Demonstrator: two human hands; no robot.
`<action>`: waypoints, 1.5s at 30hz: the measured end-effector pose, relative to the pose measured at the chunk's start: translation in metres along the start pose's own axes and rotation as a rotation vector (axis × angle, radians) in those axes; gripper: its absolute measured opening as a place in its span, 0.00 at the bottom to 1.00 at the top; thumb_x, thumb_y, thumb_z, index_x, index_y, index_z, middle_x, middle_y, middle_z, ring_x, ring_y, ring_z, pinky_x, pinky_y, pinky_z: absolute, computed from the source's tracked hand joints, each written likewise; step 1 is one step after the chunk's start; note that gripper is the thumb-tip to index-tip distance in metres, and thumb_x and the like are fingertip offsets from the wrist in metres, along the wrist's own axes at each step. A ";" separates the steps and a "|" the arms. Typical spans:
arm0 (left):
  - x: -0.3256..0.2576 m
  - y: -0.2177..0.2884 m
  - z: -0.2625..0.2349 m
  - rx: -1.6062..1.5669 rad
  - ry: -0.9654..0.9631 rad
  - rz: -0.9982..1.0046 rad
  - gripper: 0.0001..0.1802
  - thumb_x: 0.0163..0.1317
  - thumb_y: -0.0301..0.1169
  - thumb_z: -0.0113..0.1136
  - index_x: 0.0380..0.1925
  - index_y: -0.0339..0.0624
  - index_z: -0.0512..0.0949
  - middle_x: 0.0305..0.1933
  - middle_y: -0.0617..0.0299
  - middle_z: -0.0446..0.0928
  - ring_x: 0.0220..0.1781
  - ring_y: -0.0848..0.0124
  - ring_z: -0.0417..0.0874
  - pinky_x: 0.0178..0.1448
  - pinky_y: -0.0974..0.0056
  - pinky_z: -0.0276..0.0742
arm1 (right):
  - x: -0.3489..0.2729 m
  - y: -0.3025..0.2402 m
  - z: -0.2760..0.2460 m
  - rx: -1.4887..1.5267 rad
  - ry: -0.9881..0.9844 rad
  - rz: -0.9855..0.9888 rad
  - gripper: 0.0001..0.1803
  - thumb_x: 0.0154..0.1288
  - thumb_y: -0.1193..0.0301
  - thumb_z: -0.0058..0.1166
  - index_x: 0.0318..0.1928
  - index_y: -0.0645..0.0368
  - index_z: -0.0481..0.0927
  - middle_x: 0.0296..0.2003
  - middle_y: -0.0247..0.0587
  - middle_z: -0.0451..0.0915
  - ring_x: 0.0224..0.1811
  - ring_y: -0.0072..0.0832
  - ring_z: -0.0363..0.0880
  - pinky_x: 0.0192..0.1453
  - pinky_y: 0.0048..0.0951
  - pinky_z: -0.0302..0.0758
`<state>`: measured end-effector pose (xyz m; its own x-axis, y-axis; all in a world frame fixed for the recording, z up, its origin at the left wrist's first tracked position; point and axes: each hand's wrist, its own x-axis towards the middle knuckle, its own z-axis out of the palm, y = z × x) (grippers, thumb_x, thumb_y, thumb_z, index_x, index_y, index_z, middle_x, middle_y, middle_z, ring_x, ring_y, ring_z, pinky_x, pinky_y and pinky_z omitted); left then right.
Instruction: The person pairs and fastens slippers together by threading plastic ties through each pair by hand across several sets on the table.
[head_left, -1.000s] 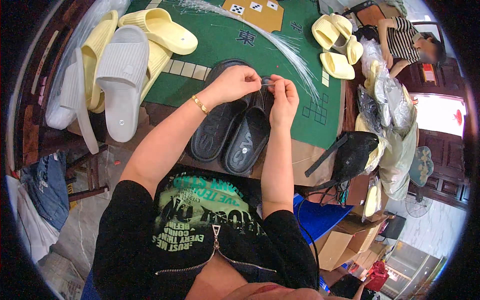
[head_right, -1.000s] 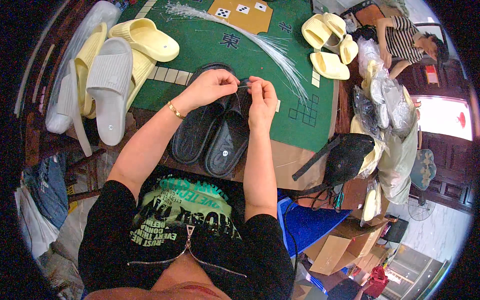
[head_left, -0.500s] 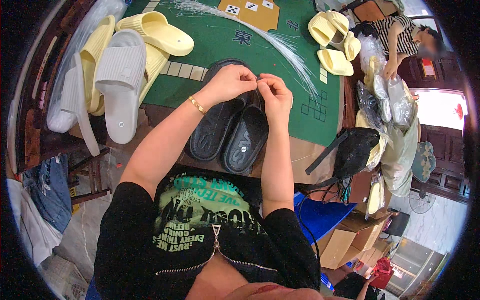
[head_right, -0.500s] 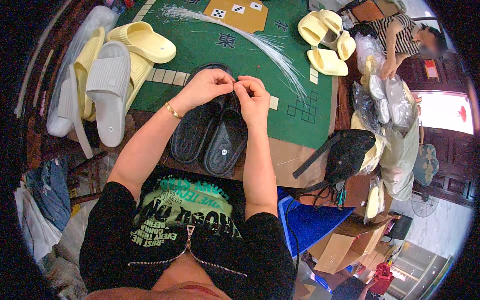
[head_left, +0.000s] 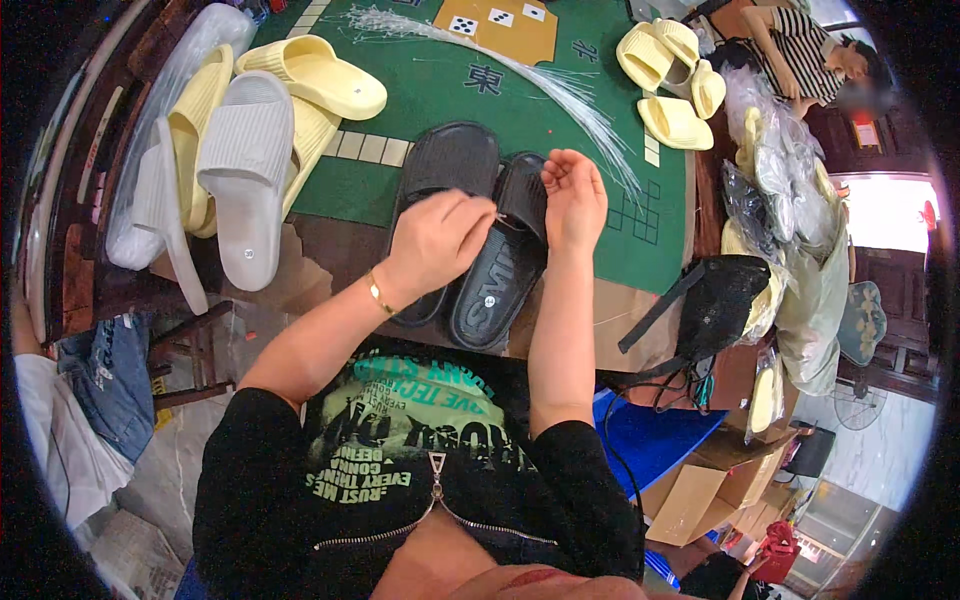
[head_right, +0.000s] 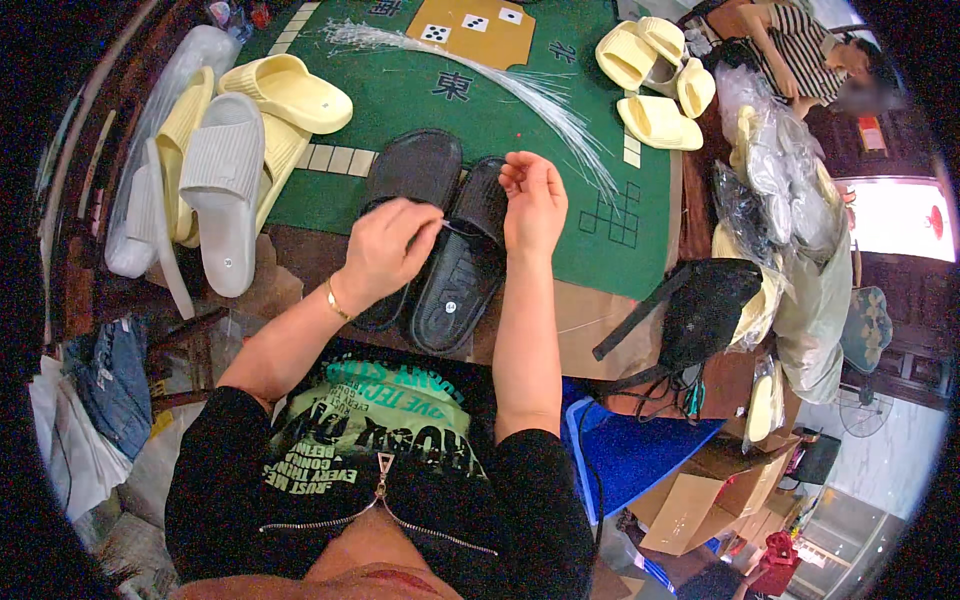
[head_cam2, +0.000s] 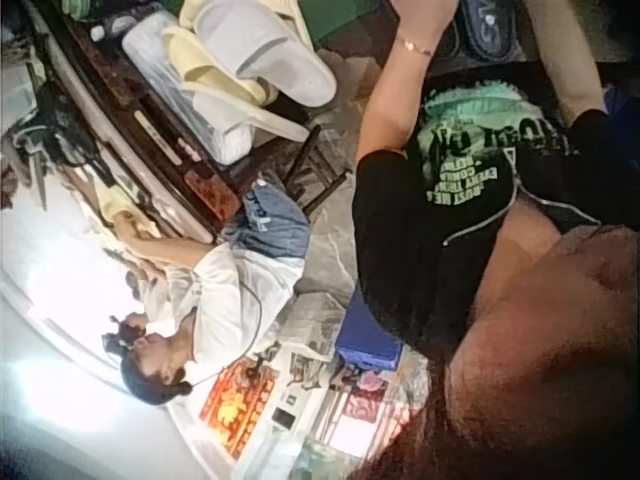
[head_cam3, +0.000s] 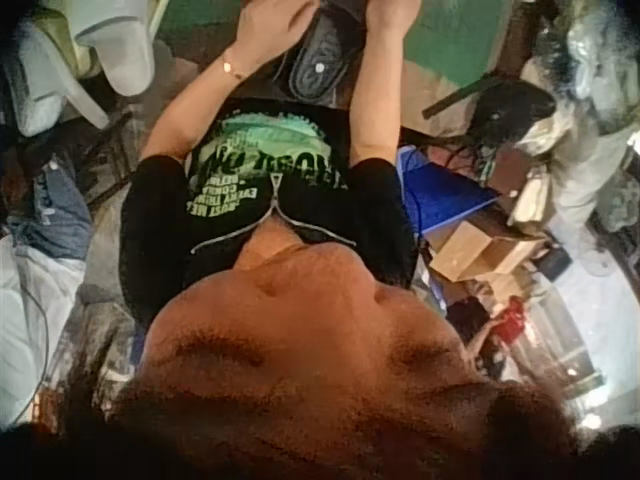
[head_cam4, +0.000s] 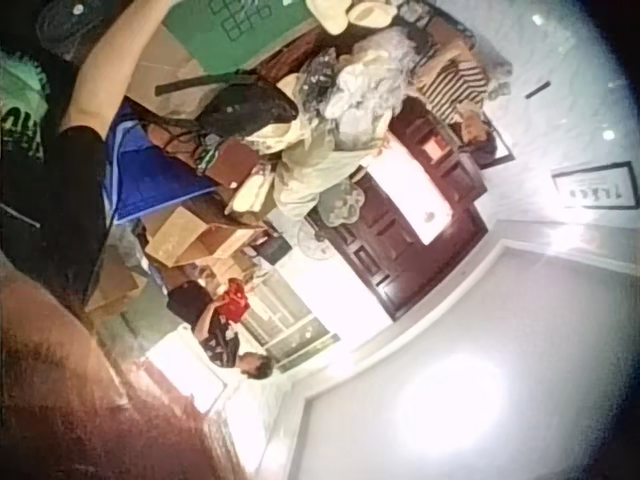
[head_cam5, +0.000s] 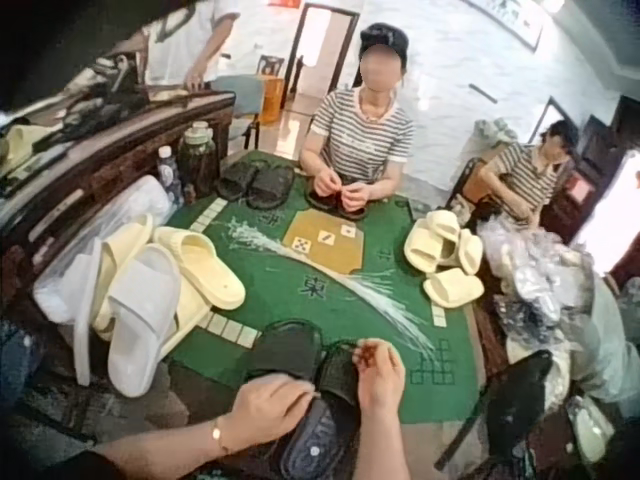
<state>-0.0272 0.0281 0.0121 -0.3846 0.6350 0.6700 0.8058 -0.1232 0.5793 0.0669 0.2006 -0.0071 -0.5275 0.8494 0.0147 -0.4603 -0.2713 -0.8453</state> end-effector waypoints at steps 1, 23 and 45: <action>-0.006 0.002 0.000 0.021 -0.044 0.001 0.05 0.52 0.26 0.61 0.29 0.41 0.75 0.25 0.60 0.72 0.25 0.62 0.76 0.28 0.63 0.73 | 0.002 0.000 -0.003 0.051 -0.004 0.012 0.13 0.69 0.65 0.46 0.40 0.64 0.76 0.38 0.43 0.78 0.36 0.28 0.76 0.41 0.27 0.74; 0.036 0.014 -0.072 0.379 -0.333 -0.234 0.12 0.42 0.30 0.60 0.25 0.34 0.71 0.29 0.50 0.71 0.32 0.51 0.77 0.36 0.52 0.75 | 0.022 -0.018 -0.075 0.607 -0.223 0.084 0.16 0.68 0.60 0.45 0.41 0.60 0.77 0.37 0.38 0.75 0.36 0.29 0.69 0.41 0.30 0.68; 0.072 -0.062 -0.254 0.994 0.112 -0.211 0.19 0.52 0.39 0.62 0.42 0.40 0.77 0.40 0.53 0.78 0.43 0.54 0.78 0.46 0.53 0.74 | 0.021 0.017 -0.057 0.393 -0.020 0.316 0.08 0.67 0.65 0.48 0.38 0.56 0.76 0.33 0.33 0.78 0.33 0.25 0.74 0.37 0.26 0.72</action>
<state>-0.2192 -0.1120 0.1428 -0.5605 0.4894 0.6680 0.7065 0.7035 0.0774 0.0886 0.2399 -0.0516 -0.6965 0.6903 -0.1958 -0.5076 -0.6669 -0.5455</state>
